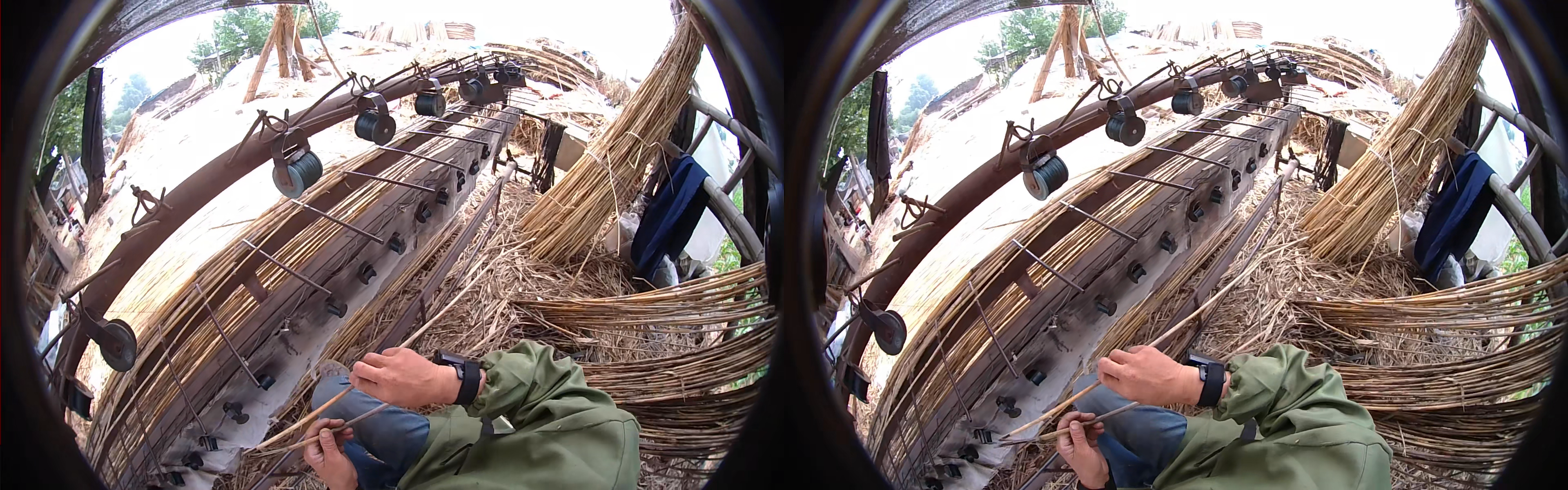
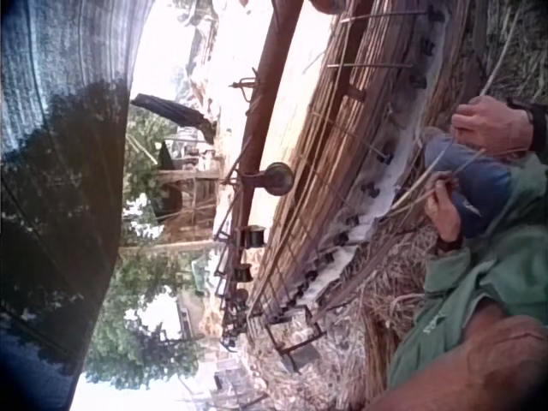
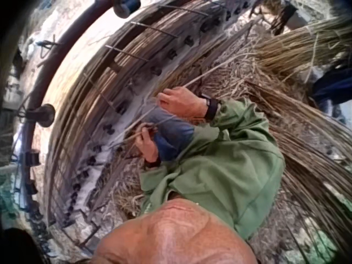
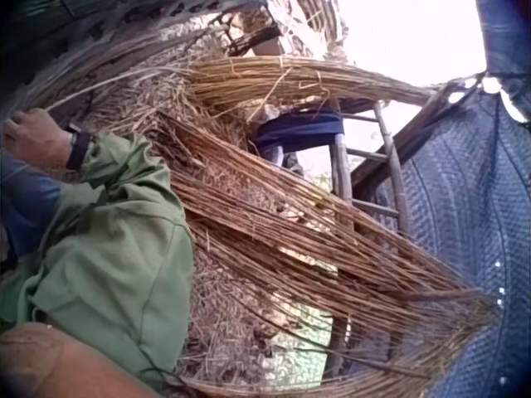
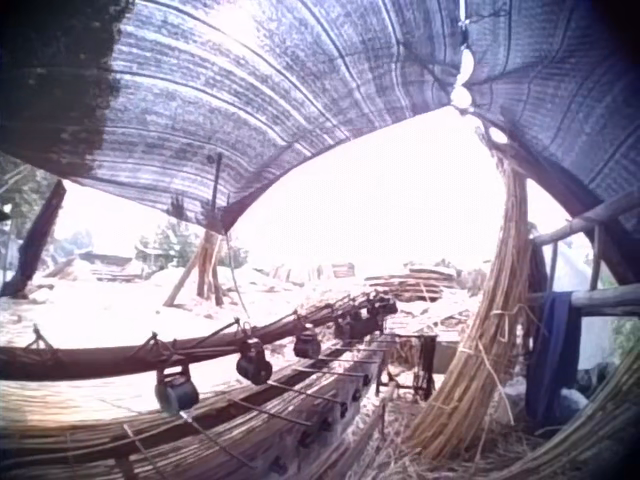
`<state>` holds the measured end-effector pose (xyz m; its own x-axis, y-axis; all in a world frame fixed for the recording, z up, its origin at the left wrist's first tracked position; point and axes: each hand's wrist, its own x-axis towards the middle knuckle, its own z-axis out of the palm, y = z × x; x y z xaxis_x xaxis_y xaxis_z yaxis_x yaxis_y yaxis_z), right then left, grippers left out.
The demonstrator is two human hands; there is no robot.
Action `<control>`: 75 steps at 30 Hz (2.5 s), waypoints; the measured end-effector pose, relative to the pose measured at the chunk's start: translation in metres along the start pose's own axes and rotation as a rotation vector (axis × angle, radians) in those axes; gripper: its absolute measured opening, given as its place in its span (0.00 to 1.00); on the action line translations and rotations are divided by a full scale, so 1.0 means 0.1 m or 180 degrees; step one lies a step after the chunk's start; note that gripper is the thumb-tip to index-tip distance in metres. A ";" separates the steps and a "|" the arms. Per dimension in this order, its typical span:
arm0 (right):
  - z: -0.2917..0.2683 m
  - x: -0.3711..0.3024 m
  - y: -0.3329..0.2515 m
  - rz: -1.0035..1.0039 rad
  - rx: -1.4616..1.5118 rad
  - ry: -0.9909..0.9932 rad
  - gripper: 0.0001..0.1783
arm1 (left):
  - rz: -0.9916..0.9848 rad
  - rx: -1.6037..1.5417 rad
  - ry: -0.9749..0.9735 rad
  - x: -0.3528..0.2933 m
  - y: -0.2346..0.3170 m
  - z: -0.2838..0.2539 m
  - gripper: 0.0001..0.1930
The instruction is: Feeding long reed or bamboo strips into a weaving machine to manufacture mats.
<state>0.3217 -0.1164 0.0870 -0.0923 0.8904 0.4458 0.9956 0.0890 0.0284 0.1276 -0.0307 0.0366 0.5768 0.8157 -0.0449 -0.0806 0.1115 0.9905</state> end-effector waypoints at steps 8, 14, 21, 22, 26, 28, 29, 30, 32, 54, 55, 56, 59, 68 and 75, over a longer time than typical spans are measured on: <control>-0.25 0.19 0.78 -0.0294 -0.1052 0.0205 0.12 | -0.0396 -0.0581 0.0278 0.28 0.01 0.16 0.12; -0.06 0.11 0.44 -0.0160 -0.0064 0.0148 0.11 | 0.0320 -0.0374 0.0336 0.32 0.09 0.07 0.12; 0.11 0.09 0.27 -0.0211 -0.0002 -0.0031 0.11 | 0.0339 -0.0566 0.0321 0.19 0.12 0.23 0.09; 0.10 0.09 0.24 -0.0196 -0.0021 -0.0051 0.11 | 0.0152 -0.0342 0.0285 0.19 0.10 0.28 0.08; -0.02 0.12 0.25 -0.0440 0.0101 -0.0264 0.10 | 0.0363 -0.0787 -0.0166 0.28 -0.07 0.57 0.11; -0.13 0.07 0.62 -0.0197 -0.0627 -0.0053 0.09 | -0.0067 -0.0275 -0.0142 0.31 -0.04 0.48 0.06; -0.18 0.06 0.86 -0.0144 -0.0904 0.0139 0.09 | -0.0112 -0.0289 -0.0144 0.33 -0.03 0.44 0.06; -0.23 0.05 1.13 -0.0170 -0.1094 0.0234 0.08 | -0.0158 -0.0304 -0.0142 0.35 -0.01 0.39 0.06; -0.30 0.07 1.73 -0.0160 -0.1277 0.0283 0.08 | -0.0197 -0.0399 -0.0203 0.40 0.03 0.33 0.05; 0.18 0.16 0.53 -0.0487 0.1728 -0.0471 0.18 | 0.0992 0.0991 -0.0591 0.58 -0.42 0.64 0.18; 0.24 0.14 0.49 -0.0491 0.1767 -0.0183 0.18 | 0.1146 0.1151 -0.0569 0.54 -0.47 0.61 0.20; 0.29 0.12 0.45 -0.0659 0.1648 -0.0087 0.16 | 0.1300 0.1312 -0.0543 0.49 -0.53 0.58 0.23; 0.31 0.12 0.29 -0.0725 0.1603 0.0060 0.12 | 0.0514 0.1182 -0.1049 0.40 -0.61 0.48 0.22; -0.16 0.13 0.60 -0.0286 -0.0151 0.0035 0.12 | -0.0228 0.0691 -0.1716 0.31 -0.03 0.41 0.14; -0.60 0.11 2.11 -0.0140 -0.1621 0.0016 0.09 | -0.0371 0.0945 -0.1121 0.44 0.02 0.13 0.13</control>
<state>0.5318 -0.1143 0.1513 -0.1355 0.8884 0.4386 0.8716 -0.1036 0.4792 0.1634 -0.0020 0.0388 0.8128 0.5596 -0.1618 0.2073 -0.0181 0.9781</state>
